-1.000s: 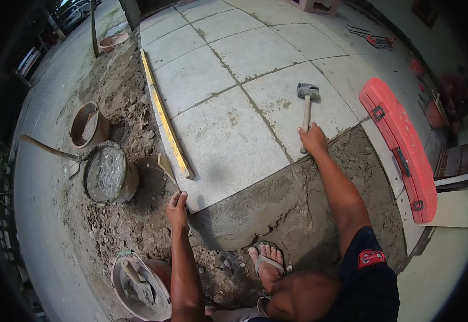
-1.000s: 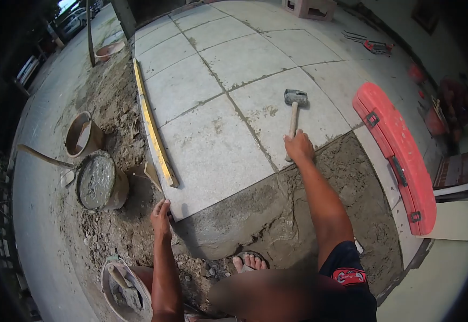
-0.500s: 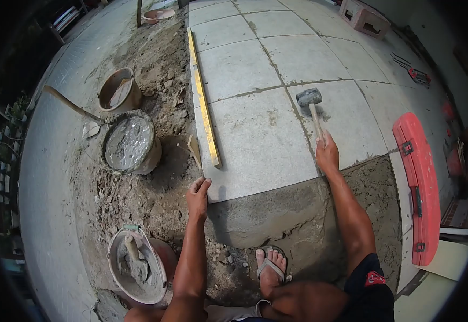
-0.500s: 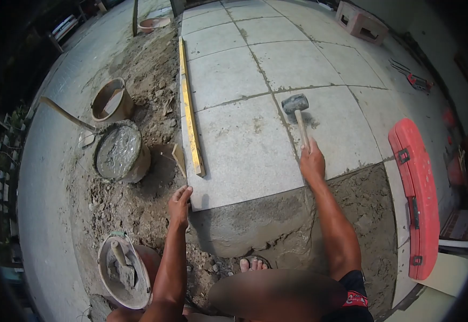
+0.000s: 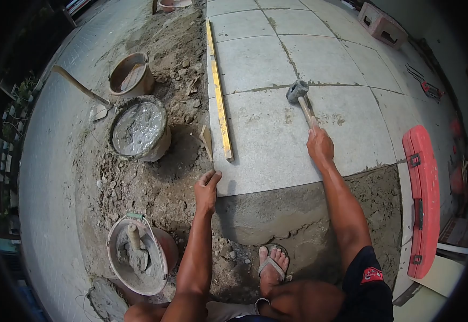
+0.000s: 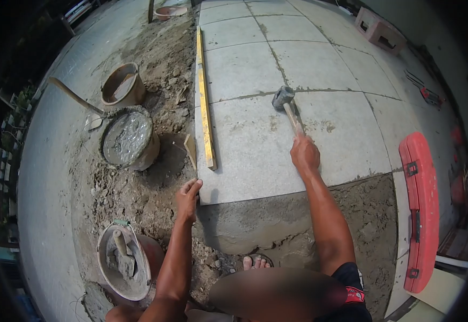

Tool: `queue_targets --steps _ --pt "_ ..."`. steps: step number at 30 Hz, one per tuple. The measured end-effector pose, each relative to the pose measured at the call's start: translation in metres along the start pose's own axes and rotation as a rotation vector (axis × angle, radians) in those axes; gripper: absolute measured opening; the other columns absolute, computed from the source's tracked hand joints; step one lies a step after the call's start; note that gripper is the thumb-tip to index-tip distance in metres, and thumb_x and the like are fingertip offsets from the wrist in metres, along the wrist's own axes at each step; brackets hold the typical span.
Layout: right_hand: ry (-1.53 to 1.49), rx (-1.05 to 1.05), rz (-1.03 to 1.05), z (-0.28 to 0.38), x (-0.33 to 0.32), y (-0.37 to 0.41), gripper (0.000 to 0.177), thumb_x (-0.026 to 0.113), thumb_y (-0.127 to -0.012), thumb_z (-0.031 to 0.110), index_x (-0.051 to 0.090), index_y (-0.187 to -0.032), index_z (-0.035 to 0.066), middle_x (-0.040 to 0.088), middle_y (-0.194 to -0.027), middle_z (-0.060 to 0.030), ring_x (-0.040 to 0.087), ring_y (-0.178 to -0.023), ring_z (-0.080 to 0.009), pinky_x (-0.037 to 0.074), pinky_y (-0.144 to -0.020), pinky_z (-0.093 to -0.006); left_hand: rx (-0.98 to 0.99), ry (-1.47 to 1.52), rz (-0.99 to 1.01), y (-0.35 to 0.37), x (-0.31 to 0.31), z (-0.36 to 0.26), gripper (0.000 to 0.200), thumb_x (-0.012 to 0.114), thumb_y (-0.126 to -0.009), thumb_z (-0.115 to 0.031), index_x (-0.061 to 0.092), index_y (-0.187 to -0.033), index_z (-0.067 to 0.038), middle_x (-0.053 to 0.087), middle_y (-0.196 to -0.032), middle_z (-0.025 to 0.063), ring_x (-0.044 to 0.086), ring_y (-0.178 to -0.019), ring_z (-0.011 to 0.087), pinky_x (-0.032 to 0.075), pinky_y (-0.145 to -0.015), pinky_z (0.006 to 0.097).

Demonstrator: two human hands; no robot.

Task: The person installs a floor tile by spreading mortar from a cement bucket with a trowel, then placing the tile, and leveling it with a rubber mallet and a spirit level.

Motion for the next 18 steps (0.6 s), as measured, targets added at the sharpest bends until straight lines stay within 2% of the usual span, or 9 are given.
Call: queue_targets --steps 2,10,12,18 --pt "0.036 0.053 0.02 0.002 -0.003 0.002 0.042 0.053 -0.105 0.025 0.058 -0.144 0.012 0.069 -0.107 -0.0252 0.07 -0.098 -0.0447 0.056 -0.086 -0.0536 -0.005 0.021 0.012 0.001 0.002 0.0 0.073 0.078 -0.091 -0.045 0.059 -0.144 0.002 0.067 -0.136 0.013 0.06 -0.128 0.0249 0.041 -0.109 0.0426" --pt "0.017 0.036 0.03 0.029 -0.007 0.006 0.046 0.055 -0.105 0.026 0.055 -0.15 0.014 0.068 -0.108 -0.0242 0.07 -0.098 -0.0445 0.056 -0.085 -0.0541 -0.011 0.032 0.018 -0.003 0.001 0.004 0.071 0.079 -0.091 -0.045 0.061 -0.143 -0.001 0.068 -0.134 0.0092 0.061 -0.123 0.0215 0.042 -0.103 0.039" --pt "-0.07 0.031 -0.009 0.04 -0.016 0.012 0.035 0.057 -0.103 0.026 0.067 -0.13 0.006 0.067 -0.104 -0.0262 0.067 -0.099 -0.0465 0.053 -0.086 -0.0555 -0.027 0.041 0.015 -0.002 -0.002 0.007 0.07 0.079 -0.091 -0.045 0.062 -0.142 -0.002 0.068 -0.133 0.0082 0.061 -0.123 0.0207 0.042 -0.102 0.0385" --pt "0.036 -0.01 0.015 0.027 -0.002 0.006 0.039 0.057 -0.103 0.024 0.064 -0.138 0.009 0.068 -0.101 -0.0237 0.069 -0.092 -0.0446 0.055 -0.08 -0.0541 -0.048 0.077 0.032 -0.004 -0.004 0.006 0.063 0.079 -0.091 -0.044 0.065 -0.138 -0.005 0.069 -0.129 0.0053 0.059 -0.122 0.0195 0.042 -0.102 0.0387"
Point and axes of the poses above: each hand's wrist, its own y-axis away from the middle knuckle, its own x-axis out of the palm, z = x × y, the point moved 9 cm from there along -y, towards the middle knuckle
